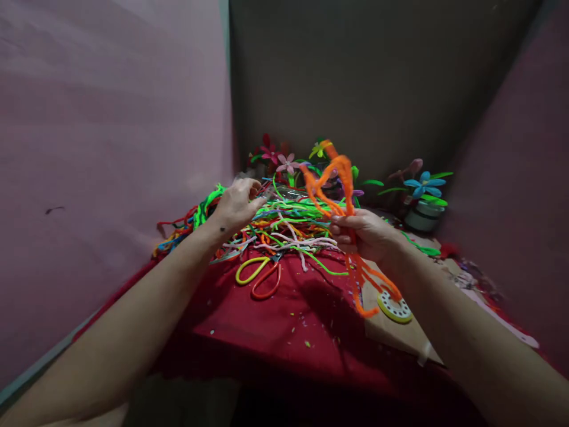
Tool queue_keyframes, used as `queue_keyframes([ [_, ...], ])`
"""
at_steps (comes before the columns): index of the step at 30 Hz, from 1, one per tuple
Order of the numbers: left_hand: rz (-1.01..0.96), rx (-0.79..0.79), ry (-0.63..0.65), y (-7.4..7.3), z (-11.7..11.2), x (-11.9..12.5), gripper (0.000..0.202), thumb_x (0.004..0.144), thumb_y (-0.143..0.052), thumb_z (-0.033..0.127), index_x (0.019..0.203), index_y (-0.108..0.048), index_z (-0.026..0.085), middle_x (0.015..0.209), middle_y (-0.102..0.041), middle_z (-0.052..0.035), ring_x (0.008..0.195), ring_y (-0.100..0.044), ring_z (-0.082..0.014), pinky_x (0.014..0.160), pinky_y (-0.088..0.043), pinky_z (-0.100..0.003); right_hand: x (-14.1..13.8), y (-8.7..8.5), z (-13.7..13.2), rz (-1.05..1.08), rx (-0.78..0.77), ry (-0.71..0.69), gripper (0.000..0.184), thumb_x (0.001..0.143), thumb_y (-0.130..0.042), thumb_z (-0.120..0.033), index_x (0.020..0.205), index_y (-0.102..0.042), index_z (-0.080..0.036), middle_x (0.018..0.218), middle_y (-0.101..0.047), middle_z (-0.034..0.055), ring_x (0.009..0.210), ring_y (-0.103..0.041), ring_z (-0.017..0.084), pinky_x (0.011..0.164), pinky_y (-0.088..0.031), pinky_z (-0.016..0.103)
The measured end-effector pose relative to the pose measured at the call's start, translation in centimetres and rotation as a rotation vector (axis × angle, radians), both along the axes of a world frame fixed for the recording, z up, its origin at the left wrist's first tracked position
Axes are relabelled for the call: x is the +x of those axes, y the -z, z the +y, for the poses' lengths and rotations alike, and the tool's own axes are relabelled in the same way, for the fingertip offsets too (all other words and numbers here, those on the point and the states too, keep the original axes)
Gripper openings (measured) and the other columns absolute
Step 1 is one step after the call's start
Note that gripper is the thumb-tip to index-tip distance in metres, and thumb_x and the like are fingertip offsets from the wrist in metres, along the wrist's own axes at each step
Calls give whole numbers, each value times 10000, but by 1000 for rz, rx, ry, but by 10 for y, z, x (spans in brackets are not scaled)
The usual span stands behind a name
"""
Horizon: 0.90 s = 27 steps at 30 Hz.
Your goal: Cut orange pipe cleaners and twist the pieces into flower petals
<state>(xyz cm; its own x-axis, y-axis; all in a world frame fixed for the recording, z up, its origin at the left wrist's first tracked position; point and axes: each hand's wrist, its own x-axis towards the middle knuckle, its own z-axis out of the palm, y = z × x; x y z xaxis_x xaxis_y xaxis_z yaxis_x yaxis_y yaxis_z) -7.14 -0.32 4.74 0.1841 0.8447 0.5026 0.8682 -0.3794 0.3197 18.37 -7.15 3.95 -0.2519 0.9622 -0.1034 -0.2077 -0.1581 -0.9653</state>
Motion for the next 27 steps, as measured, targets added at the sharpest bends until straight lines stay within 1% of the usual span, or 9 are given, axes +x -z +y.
queue_keyframes([
  [3, 45, -133, 33, 4, -10, 19, 282, 777, -494, 319, 962, -661, 188, 890, -694, -44, 837, -631, -193, 733, -460, -247, 0, 3, 5, -478, 193, 1, 123, 781, -540, -250, 694, -476, -191, 463, -401, -58, 342, -288, 62, 340, -188, 196],
  [5, 106, -192, -3, 13, -9, 23, 126, 693, -573, 269, 706, -681, 205, 715, -689, -47, 786, -641, -226, 693, -454, -262, -8, 17, 16, -974, 413, 62, 206, 855, -438, -293, 693, -509, -187, 466, -415, -42, 384, -351, 82, 394, -268, 212],
  [8, 181, -242, -117, 25, -3, 18, 109, 542, -628, 127, 459, -580, 180, 573, -645, -106, 740, -646, -310, 659, -452, -326, -23, 47, 32, -1134, 517, 79, 53, 743, -604, -214, 726, -600, -165, 669, -609, 48, 622, -533, 143, 555, -368, 235],
  [11, 207, -233, -221, 25, -1, 7, 124, 504, -615, 74, 439, -563, 166, 611, -655, -169, 779, -643, -373, 681, -453, -382, -30, 69, 38, -1199, 614, 68, 153, 787, -527, -155, 852, -666, -146, 956, -657, 138, 895, -581, 209, 728, -387, 264],
  [15, 159, -136, -265, 5, -15, 8, 140, 685, -543, 182, 694, -681, 168, 804, -692, -166, 912, -623, -351, 782, -442, -392, -26, 73, 35, -1213, 673, 52, 238, 842, -473, -200, 936, -688, -166, 921, -681, 130, 910, -598, 220, 764, -372, 263],
  [18, 80, -92, -102, -4, -32, 30, 263, 816, -451, 300, 912, -680, 213, 884, -701, -61, 870, -623, -222, 775, -443, -283, -20, 71, 35, -1192, 713, 65, 251, 854, -480, -238, 955, -703, -184, 894, -689, 111, 875, -601, 215, 749, -370, 261],
  [21, -39, -164, 405, 4, -43, 57, 265, 758, -567, 359, 936, -663, 187, 893, -683, -48, 810, -597, -187, 731, -438, -263, -18, 71, 34, -1158, 752, 109, 258, 853, -496, -242, 990, -707, -183, 904, -687, 102, 841, -592, 206, 743, -374, 267],
  [23, 125, -147, 449, 15, -43, 71, 205, 709, -614, 291, 880, -678, 199, 893, -670, -58, 858, -576, -209, 767, -415, -288, -16, 71, 31, -1138, 772, 142, 260, 850, -503, -213, 1009, -707, -191, 925, -684, 93, 846, -586, 196, 749, -379, 265],
  [27, 114, -182, 378, 31, -31, 80, 170, 756, -498, 187, 751, -667, 185, 765, -659, -65, 729, -572, -192, 686, -396, -289, -10, 71, 27, -932, 771, 205, 229, 820, -558, -189, 982, -718, -211, 870, -693, 57, 777, -592, 164, 725, -404, 253],
])
